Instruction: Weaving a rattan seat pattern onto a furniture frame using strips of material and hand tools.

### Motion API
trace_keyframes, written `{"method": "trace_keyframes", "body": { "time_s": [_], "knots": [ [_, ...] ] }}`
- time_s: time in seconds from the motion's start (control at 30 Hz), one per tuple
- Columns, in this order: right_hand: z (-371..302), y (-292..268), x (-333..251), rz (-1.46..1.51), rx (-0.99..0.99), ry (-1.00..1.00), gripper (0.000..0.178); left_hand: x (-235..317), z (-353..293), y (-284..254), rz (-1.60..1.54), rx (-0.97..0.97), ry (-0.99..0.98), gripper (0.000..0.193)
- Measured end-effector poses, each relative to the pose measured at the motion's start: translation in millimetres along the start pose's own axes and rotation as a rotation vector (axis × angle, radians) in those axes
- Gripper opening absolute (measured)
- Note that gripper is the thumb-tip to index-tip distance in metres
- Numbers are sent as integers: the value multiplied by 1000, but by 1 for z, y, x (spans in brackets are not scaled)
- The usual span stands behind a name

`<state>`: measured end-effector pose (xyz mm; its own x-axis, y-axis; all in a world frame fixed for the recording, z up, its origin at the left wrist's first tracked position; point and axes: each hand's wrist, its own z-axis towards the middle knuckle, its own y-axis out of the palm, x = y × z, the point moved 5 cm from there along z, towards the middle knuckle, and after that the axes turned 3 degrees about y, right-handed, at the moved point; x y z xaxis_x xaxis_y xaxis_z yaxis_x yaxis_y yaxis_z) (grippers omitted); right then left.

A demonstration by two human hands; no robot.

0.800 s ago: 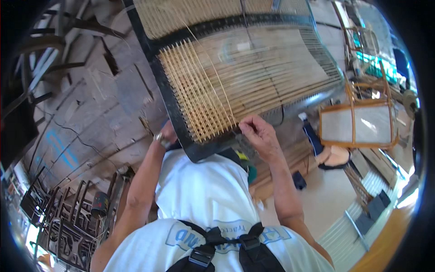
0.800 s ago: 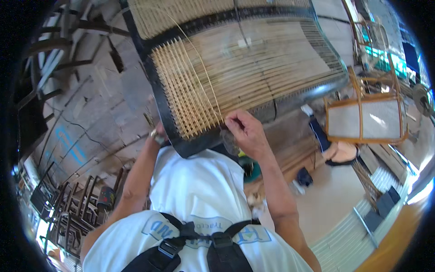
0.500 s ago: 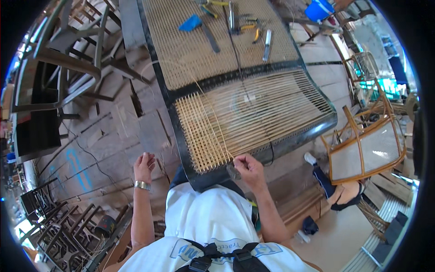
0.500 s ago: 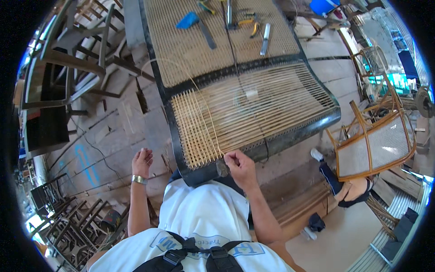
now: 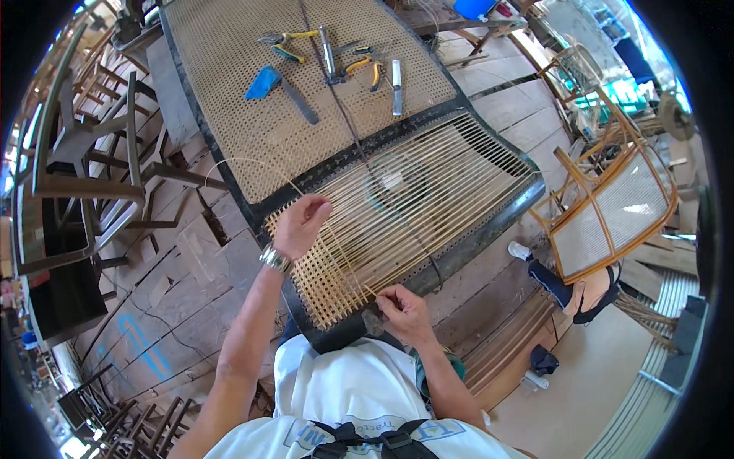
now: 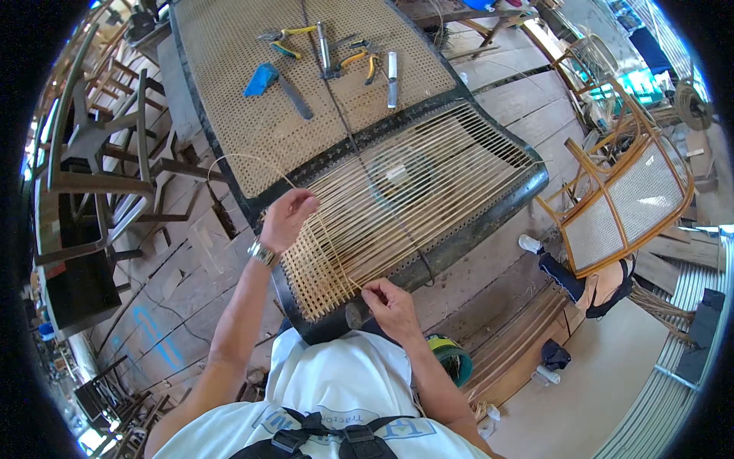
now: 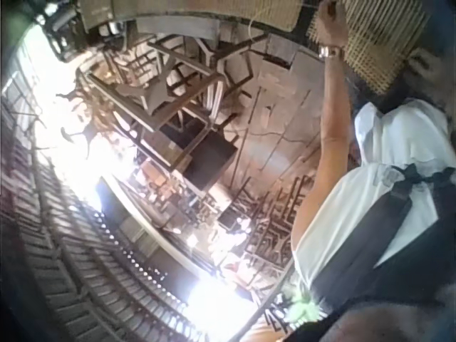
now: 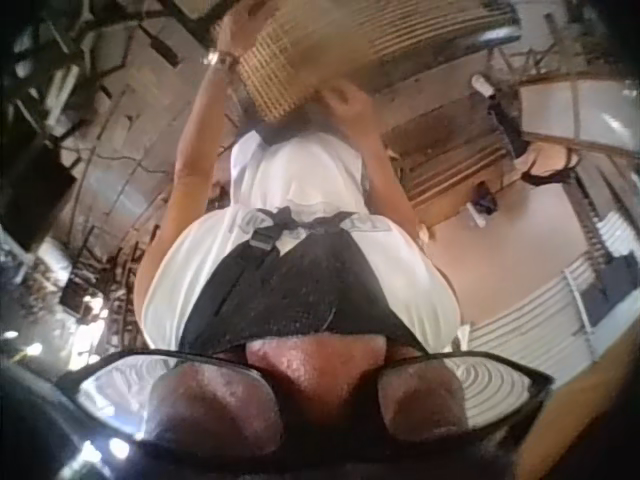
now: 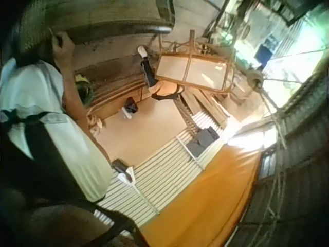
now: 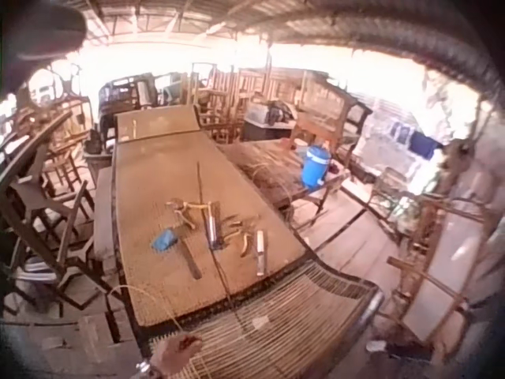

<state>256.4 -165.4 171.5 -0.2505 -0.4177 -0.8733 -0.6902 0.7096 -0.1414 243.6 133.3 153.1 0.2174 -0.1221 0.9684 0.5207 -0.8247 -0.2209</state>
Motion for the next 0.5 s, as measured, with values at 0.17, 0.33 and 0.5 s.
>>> {"method": "trace_keyframes", "body": {
  "time_s": [0.17,0.33,0.5],
  "knots": [
    [-5,1,2,77,49,82,11,-6,131,21,371,-24,122,29],
    [-15,7,-6,85,169,131,8,-12,287,2,446,135,222,29],
    [-17,10,-4,25,258,107,7,4,405,-6,678,229,308,27]
  ]
}}
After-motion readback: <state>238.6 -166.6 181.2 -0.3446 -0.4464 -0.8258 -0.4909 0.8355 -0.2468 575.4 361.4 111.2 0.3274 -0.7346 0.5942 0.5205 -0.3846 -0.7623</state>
